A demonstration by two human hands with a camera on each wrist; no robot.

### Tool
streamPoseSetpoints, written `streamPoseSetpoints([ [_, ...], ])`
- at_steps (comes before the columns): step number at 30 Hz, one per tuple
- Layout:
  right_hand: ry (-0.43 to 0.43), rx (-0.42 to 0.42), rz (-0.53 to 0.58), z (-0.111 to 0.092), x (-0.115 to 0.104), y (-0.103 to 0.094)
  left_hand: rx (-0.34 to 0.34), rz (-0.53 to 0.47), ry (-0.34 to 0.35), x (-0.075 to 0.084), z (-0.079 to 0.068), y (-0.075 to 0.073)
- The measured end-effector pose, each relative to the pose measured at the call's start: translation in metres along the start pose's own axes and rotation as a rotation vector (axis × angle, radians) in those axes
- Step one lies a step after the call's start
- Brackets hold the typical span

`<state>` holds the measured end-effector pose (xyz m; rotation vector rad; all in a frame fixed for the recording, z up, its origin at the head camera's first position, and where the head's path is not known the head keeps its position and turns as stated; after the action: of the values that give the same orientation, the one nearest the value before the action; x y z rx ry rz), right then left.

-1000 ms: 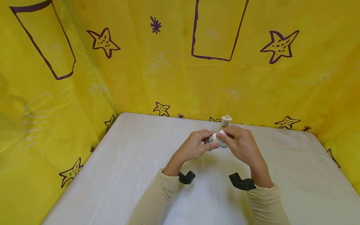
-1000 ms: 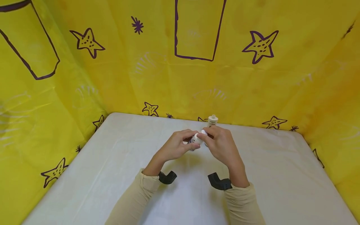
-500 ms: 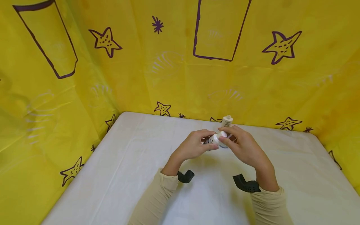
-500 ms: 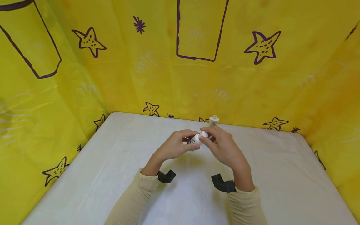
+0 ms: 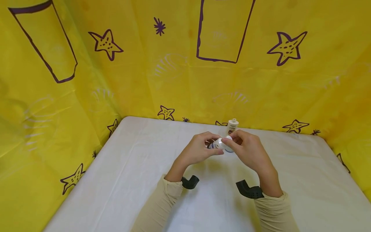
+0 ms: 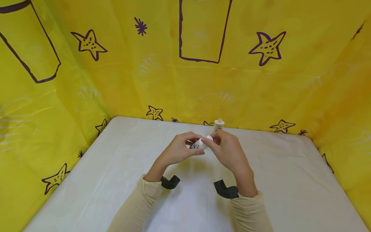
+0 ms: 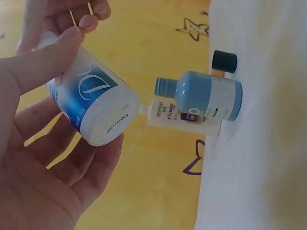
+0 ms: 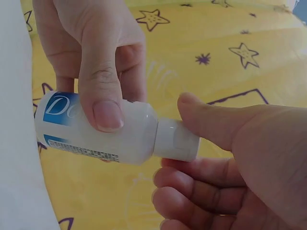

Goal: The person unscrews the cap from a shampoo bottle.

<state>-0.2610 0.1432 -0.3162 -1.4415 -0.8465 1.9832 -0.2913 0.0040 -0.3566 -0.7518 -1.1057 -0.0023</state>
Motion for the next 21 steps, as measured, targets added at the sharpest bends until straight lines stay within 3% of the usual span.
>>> streamPoseSetpoints([
  [5,-0.028,-0.016,0.005,0.0,-0.004,0.002,0.003,0.006,0.0,-0.001,-0.001,-0.002],
  [15,-0.212,-0.004,0.02,-0.004,-0.02,0.0,0.016,0.029,-0.003,-0.002,-0.001,-0.004],
  [21,-0.175,-0.062,0.062,-0.004,-0.018,0.004,0.017,0.022,-0.013,-0.003,-0.002,-0.005],
])
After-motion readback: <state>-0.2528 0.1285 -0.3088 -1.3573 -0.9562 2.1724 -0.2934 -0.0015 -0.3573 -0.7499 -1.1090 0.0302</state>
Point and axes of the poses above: each hand's wrist, its own z-axis towards the middle knuckle, its own y-axis out of the palm, x = y × z, the point moved 10 cm from there along z, towards the middle knuckle, and after that the axes turned 2 degrees about -x, right-handed, at the moved point
